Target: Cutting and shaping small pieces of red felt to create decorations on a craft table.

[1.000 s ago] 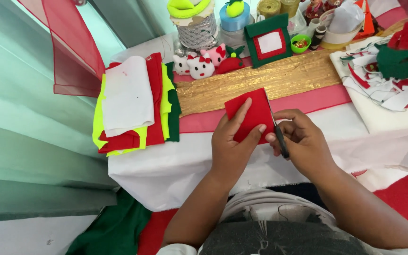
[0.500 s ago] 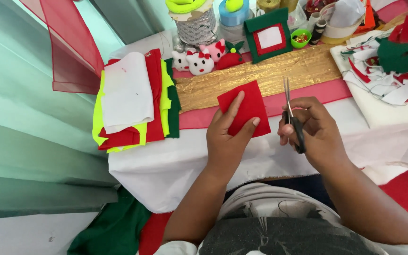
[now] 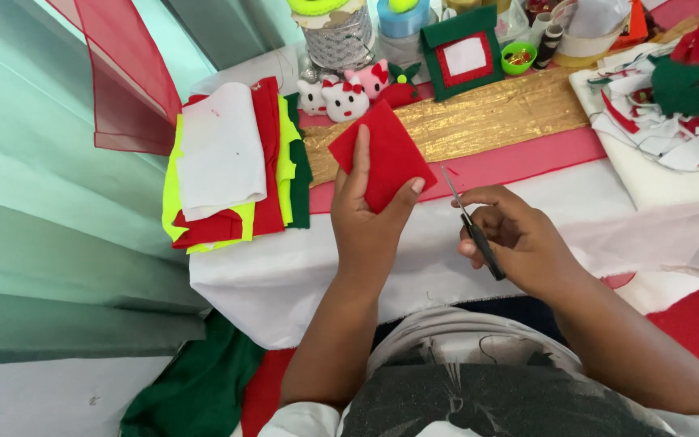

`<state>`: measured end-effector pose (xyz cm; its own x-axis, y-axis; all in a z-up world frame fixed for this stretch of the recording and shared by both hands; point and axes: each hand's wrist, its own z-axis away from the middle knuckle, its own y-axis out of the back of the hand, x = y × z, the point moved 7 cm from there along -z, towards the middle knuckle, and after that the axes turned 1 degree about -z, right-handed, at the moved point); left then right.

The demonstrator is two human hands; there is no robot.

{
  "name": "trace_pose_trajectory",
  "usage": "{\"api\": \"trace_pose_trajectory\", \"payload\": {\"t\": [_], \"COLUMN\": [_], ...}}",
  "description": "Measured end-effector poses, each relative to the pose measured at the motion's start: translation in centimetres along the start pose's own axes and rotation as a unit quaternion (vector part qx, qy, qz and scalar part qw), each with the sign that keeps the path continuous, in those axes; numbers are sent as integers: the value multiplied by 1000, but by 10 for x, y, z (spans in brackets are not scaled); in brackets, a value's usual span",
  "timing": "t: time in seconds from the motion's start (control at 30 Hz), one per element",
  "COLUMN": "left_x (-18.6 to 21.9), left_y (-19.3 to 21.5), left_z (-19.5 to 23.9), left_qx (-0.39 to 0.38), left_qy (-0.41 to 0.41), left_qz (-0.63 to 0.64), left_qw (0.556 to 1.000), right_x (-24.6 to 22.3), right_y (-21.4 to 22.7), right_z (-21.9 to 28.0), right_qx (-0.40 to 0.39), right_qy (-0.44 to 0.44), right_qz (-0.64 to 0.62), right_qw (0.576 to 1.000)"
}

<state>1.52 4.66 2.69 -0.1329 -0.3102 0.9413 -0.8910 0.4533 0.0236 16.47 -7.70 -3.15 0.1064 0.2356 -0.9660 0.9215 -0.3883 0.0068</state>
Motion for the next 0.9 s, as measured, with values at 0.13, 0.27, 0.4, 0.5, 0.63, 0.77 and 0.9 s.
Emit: {"api": "trace_pose_trajectory", "payload": {"t": [0.13,0.27,0.4,0.5,0.63,0.77,0.9], "left_x": [6,-1,-2,5,-12,-31,-41], "left_y": [-1,-7,-8,-8,-9,-3,-5], "left_z": [-2,-1,-3,-3,-3,-12,-14], "left_qx": [-8,-30,-35,-45,-55,-41,-87], "left_qy": [3,3,-3,-6,5,54,138], "left_qz": [-5,-22,-33,-48,-55,-55,-136], "left_qw": [1000,999,999,998,997,996,977], "right_x": [-3,0,1,10,-15,-39,-15], "right_y": [-3,-3,-3,5,23,56,70], "right_z": [-1,-1,0,2,-5,-30,-55], "right_qx": [-11,-16,-16,5,54,83,-61], "right_qy": [-1,6,12,36,44,-106,-205], "right_qz": [20,27,14,-33,-4,430,625], "right_qw": [1000,999,1000,999,998,892,751]}}
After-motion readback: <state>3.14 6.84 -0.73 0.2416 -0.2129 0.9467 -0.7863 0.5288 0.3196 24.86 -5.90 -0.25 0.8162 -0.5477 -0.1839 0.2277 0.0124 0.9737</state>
